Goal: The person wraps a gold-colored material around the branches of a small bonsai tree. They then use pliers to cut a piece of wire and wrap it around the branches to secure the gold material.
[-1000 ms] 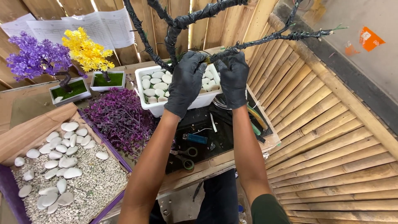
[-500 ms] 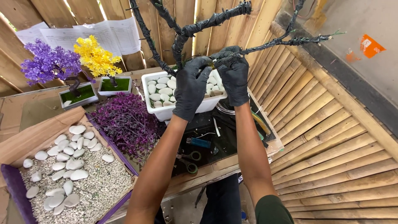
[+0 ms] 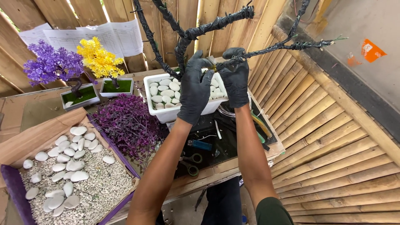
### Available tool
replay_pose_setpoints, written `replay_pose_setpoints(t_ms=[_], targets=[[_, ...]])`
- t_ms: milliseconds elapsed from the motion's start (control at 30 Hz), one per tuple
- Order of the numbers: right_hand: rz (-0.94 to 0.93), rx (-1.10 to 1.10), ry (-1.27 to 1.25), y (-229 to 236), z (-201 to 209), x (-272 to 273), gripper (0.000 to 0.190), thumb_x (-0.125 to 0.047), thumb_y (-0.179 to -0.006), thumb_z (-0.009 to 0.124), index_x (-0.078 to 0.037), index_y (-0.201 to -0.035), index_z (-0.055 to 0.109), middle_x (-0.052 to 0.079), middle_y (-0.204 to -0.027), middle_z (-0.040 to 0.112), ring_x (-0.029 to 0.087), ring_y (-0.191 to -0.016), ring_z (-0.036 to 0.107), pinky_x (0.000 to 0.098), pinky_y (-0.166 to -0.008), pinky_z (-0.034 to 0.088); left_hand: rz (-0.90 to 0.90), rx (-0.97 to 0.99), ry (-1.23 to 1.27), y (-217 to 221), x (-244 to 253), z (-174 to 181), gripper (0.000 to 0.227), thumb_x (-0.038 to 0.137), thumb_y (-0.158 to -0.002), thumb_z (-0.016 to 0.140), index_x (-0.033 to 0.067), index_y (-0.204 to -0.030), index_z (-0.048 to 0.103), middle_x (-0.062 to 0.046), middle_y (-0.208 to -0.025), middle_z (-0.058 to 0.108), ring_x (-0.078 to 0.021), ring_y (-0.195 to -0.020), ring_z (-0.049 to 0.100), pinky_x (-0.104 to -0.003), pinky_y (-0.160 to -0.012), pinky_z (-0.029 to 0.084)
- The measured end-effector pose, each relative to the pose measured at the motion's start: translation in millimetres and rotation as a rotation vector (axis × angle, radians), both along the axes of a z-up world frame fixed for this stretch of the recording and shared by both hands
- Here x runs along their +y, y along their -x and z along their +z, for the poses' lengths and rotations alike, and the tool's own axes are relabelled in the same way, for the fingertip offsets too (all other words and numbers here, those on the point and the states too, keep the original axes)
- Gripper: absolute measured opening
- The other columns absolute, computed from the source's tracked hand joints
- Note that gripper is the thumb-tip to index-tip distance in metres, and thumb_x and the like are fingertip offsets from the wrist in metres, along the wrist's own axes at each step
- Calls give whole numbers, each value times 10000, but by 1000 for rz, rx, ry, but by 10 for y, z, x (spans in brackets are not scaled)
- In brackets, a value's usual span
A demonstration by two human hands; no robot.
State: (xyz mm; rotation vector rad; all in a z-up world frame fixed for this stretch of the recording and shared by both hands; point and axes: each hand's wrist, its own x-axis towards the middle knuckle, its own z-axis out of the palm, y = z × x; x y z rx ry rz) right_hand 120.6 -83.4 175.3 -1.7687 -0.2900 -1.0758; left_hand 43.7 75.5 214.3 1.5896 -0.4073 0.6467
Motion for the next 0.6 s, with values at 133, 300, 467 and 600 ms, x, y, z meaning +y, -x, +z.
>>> replay_pose_setpoints(t_ms=[133, 300, 467, 600], targets=[[-1, -9, 45, -88, -71, -29, 286, -115, -764, 939, -88, -978, 751, 145, -985, 757, 333, -986, 711, 350, -748, 653, -37, -7, 7, -67, 7, -11, 425, 97, -1005, 704, 136, -1400, 550, -233, -1491, 544, -429, -1439, 431, -547, -1211, 373], [280, -7, -110, 236, 155, 129, 196, 50, -859, 691, -118, -937, 628, 30, -958, 639, 159, -909, 634, 312, -847, 552, -217, -100, -128, -224, 98, -147, 712, 52, -1000, 590, 136, -1624, 257, -77, -1323, 630, -217, -1137, 634, -368, -1088, 518], [-47, 7, 112, 9, -16, 23, 201, -159, -768, 923, -97, -890, 775, 115, -929, 770, 300, -942, 724, 374, -804, 613, 36, -24, -147, -322, -24, -246, 305, 182, -914, 794, 210, -1199, 690, -18, -1075, 731, -272, -1126, 694, -393, -1004, 553], [-67, -51, 204, 377, 286, 233, 242, -23, -827, 840, 163, -886, 695, 413, -893, 667, 597, -889, 595, 585, -768, 552, 218, 47, -188, -295, -91, -305, 124, 281, -895, 794, 275, -984, 707, 65, -954, 728, -219, -961, 734, -353, -833, 607]])
